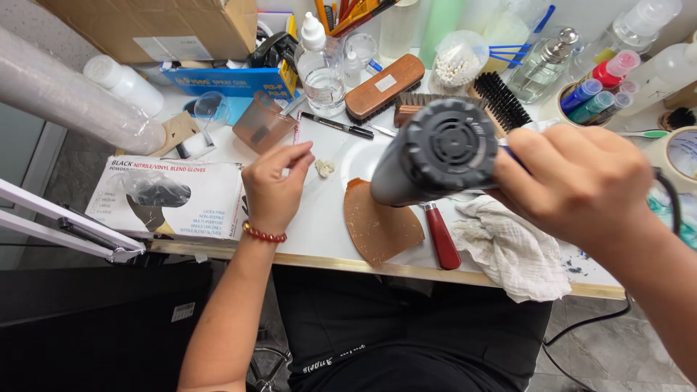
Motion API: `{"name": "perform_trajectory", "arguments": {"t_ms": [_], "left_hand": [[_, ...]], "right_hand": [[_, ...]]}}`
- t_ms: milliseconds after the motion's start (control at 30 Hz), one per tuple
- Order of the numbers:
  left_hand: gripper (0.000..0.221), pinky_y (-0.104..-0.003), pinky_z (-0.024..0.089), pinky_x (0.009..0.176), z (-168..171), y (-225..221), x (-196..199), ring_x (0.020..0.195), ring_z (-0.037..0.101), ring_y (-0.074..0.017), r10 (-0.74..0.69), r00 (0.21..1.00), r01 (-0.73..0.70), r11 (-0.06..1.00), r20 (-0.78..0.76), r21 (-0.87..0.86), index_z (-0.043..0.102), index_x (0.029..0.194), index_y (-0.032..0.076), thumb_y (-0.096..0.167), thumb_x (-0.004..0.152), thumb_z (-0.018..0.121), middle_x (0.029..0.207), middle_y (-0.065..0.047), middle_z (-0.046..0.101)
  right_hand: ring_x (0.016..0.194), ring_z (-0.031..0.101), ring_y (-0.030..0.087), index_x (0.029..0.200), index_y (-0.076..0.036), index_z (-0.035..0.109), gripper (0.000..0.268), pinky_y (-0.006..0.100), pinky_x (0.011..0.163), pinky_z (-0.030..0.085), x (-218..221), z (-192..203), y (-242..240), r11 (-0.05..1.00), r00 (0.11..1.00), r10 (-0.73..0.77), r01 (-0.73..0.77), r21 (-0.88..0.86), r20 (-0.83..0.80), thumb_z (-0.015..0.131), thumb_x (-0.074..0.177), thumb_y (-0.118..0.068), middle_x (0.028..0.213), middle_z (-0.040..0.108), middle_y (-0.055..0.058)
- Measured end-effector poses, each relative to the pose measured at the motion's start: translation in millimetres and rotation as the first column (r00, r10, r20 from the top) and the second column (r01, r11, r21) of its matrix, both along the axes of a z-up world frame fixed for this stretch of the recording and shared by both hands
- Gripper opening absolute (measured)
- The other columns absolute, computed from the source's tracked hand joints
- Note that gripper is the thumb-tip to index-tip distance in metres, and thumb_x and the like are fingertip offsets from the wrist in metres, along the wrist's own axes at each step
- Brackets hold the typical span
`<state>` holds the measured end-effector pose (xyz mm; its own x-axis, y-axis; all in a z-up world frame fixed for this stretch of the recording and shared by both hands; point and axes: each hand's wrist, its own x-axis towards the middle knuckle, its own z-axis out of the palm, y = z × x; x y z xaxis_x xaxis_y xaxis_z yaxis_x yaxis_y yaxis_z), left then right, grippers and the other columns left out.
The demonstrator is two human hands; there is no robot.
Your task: Apply heat to a shoe component using a heat gun and then scrape it with a metal spatula tool.
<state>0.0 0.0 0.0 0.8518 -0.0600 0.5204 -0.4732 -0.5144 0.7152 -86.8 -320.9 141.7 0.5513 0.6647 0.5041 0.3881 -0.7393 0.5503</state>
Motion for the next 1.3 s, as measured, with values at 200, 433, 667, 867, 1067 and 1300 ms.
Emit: {"name": "perform_trajectory", "arguments": {"t_ms": [200, 433, 667, 867, 1067, 1300], "left_hand": [[0.02, -0.027, 0.062, 0.079, -14, 15, -38, 0.091, 0.079, -0.0167, -0.01, 0.999, 0.01, 1.0, -0.044, -0.003, 0.077, 0.114, 0.003, 0.003, 0.094, 0.074, 0.1, -0.011, 0.079], [0.033, -0.029, 0.059, 0.094, -39, 24, -56, 0.108, 0.074, -0.0187, -0.198, 0.967, 0.174, 0.972, -0.158, -0.155, 0.072, 0.125, 0.002, -0.006, 0.098, 0.056, 0.119, -0.013, 0.077], [0.042, -0.036, 0.056, 0.104, -55, 30, -58, 0.126, 0.063, -0.0227, -0.429, 0.88, 0.321, 0.853, -0.203, -0.413, 0.058, 0.138, -0.001, -0.002, 0.096, 0.062, 0.135, -0.014, 0.059], [0.053, -0.038, 0.055, 0.106, -37, 24, -60, 0.13, 0.062, -0.0263, -0.415, 0.897, 0.397, 0.908, -0.152, -0.134, 0.056, 0.14, 0.001, 0.011, 0.09, 0.072, 0.14, -0.015, 0.061], [0.062, -0.041, 0.052, 0.11, -35, 27, -60, 0.135, 0.06, -0.03, -0.48, 0.865, 0.465, 0.876, -0.148, -0.125, 0.054, 0.144, 0.001, 0.033, 0.094, 0.071, 0.146, -0.017, 0.059], [0.073, -0.04, 0.053, 0.111, -45, 29, -58, 0.135, 0.062, -0.0281, -0.492, 0.853, 0.454, 0.863, -0.171, -0.22, 0.056, 0.144, 0.003, 0.058, 0.098, 0.062, 0.141, -0.017, 0.064]], "right_hand": [[0.068, 0.062, 0.014, 0.082, -0.014, 0.07, 0.022, 0.029, 0.054, 0.045, -14, -4, -21, 1.0, 0.998, 0.001, -0.002, -0.015, -0.058, 0.076, 0.086, -0.034, 0.086, 0.065, -0.002], [0.079, 0.066, 0.02, 0.098, -0.007, 0.074, 0.028, 0.036, 0.068, 0.052, -50, -12, -46, 1.0, 0.952, -0.012, 0.009, -0.014, -0.307, 0.08, 0.077, -0.025, 0.097, 0.068, 0.003], [0.084, 0.068, 0.022, 0.1, -0.006, 0.074, 0.036, 0.039, 0.072, 0.052, -65, -22, -57, 0.997, 0.946, -0.07, 0.07, -0.01, -0.317, 0.079, 0.072, -0.028, 0.097, 0.068, 0.004], [0.083, 0.067, 0.023, 0.098, -0.003, 0.074, 0.034, 0.039, 0.07, 0.052, -69, -24, -58, 0.998, 0.958, -0.06, 0.059, -0.011, -0.282, 0.08, 0.074, -0.027, 0.095, 0.068, 0.006], [0.085, 0.068, 0.026, 0.094, -0.002, 0.075, 0.031, 0.041, 0.07, 0.052, -68, -21, -59, 1.0, 0.946, -0.015, 0.021, 0.016, -0.323, 0.081, 0.068, -0.018, 0.098, 0.071, 0.009], [0.088, 0.069, 0.026, 0.096, -0.001, 0.074, 0.033, 0.041, 0.072, 0.052, -65, -22, -59, 0.998, 0.939, -0.01, 0.029, 0.048, -0.345, 0.081, 0.068, -0.016, 0.1, 0.071, 0.01]]}}
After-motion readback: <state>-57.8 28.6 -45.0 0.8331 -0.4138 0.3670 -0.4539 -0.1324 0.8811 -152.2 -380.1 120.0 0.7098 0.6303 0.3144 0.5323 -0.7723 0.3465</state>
